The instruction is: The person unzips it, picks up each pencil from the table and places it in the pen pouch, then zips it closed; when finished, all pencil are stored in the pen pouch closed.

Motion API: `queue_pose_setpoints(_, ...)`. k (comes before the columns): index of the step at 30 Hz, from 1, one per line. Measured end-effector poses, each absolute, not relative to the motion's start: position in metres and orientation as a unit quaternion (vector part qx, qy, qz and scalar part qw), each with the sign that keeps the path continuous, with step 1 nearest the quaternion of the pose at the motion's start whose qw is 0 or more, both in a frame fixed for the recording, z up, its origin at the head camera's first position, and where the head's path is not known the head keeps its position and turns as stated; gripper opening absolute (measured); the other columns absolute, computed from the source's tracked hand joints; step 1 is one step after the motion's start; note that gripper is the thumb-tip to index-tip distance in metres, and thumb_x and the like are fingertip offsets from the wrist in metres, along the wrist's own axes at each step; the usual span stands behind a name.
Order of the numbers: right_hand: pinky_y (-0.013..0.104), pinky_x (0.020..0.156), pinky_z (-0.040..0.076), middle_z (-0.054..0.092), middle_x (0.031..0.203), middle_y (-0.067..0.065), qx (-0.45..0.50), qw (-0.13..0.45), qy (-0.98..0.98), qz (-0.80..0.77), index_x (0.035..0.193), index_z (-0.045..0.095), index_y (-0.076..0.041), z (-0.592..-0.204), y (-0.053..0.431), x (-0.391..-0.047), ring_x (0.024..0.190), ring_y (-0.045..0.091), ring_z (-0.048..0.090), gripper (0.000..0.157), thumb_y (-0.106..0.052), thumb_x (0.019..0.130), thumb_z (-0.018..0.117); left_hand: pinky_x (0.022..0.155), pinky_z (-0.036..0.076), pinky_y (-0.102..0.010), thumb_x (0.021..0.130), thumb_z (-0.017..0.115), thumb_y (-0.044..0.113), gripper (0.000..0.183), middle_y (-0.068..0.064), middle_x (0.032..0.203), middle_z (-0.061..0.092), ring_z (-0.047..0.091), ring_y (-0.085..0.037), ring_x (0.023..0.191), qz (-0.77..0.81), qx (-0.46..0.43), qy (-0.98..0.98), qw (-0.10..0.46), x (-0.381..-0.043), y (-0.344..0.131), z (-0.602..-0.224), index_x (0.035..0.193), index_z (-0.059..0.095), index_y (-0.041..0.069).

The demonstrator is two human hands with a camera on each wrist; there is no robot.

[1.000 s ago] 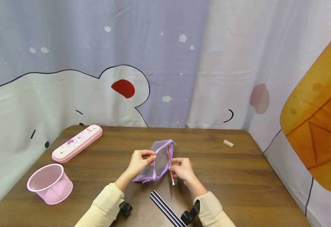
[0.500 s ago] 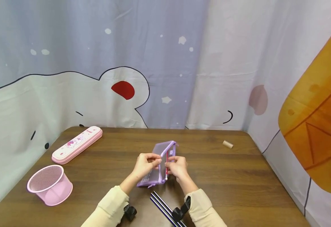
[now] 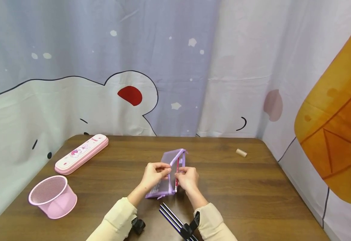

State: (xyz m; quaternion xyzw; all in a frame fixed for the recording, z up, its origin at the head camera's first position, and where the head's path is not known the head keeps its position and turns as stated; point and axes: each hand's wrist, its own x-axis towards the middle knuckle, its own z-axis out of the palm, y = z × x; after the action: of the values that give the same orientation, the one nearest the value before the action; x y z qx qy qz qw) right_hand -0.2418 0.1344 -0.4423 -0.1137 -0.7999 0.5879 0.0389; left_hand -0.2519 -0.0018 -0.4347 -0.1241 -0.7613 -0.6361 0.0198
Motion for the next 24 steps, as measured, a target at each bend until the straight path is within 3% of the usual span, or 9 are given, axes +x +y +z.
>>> queue_pose_setpoints(8,0.025,0.042,0.052,0.068,0.070,0.011,-0.087,0.058,-0.834,0.541,0.095,0.067,0.001,-0.449,0.128,-0.245,0.042,0.009,0.057,0.028,-0.004,0.068,0.064,0.061,0.057,-0.039,0.079,0.058,-0.005,0.018,-0.033,0.084,0.062,0.064,-0.034,0.069,-0.647,-0.136,-0.750,-0.004,-0.237,-0.001,-0.414,0.092,0.061,-0.017)
queue_pose_setpoints(12,0.026,0.047,0.054,0.067,0.072,0.013,-0.064,0.065,-0.823,0.561,0.095,0.066,0.004,-0.450,0.133,-0.243,0.051,0.014,0.062,0.027,-0.006,0.069,0.068,0.061,0.056,-0.041,0.078,0.060,-0.003,0.018,-0.031,0.082,0.063,0.064,-0.028,0.064,-0.648,-0.132,-0.750,0.004,-0.242,-0.006,-0.419,0.092,0.062,-0.016)
queue_pose_setpoints(17,0.030,0.052,0.056,0.066,0.074,0.014,-0.005,0.043,-0.816,0.576,0.094,0.064,0.006,-0.447,0.145,-0.232,0.062,0.018,0.063,0.026,-0.002,0.070,0.068,0.057,0.057,-0.033,0.078,0.064,0.003,0.020,-0.023,0.078,0.065,0.060,-0.009,0.056,-0.646,-0.111,-0.755,0.014,-0.256,-0.016,-0.436,0.093,0.064,-0.011)
queue_pose_setpoints(24,0.015,0.049,0.044,0.062,0.063,-0.001,0.228,-0.068,-0.912,0.334,0.078,0.067,-0.005,-0.432,0.170,-0.189,0.055,-0.001,0.049,0.018,-0.011,0.063,0.074,0.056,0.057,-0.029,0.076,0.065,0.003,0.019,-0.020,0.076,0.066,0.058,-0.006,0.056,-0.639,-0.097,-0.763,0.017,-0.259,-0.026,-0.437,0.092,0.065,-0.009)
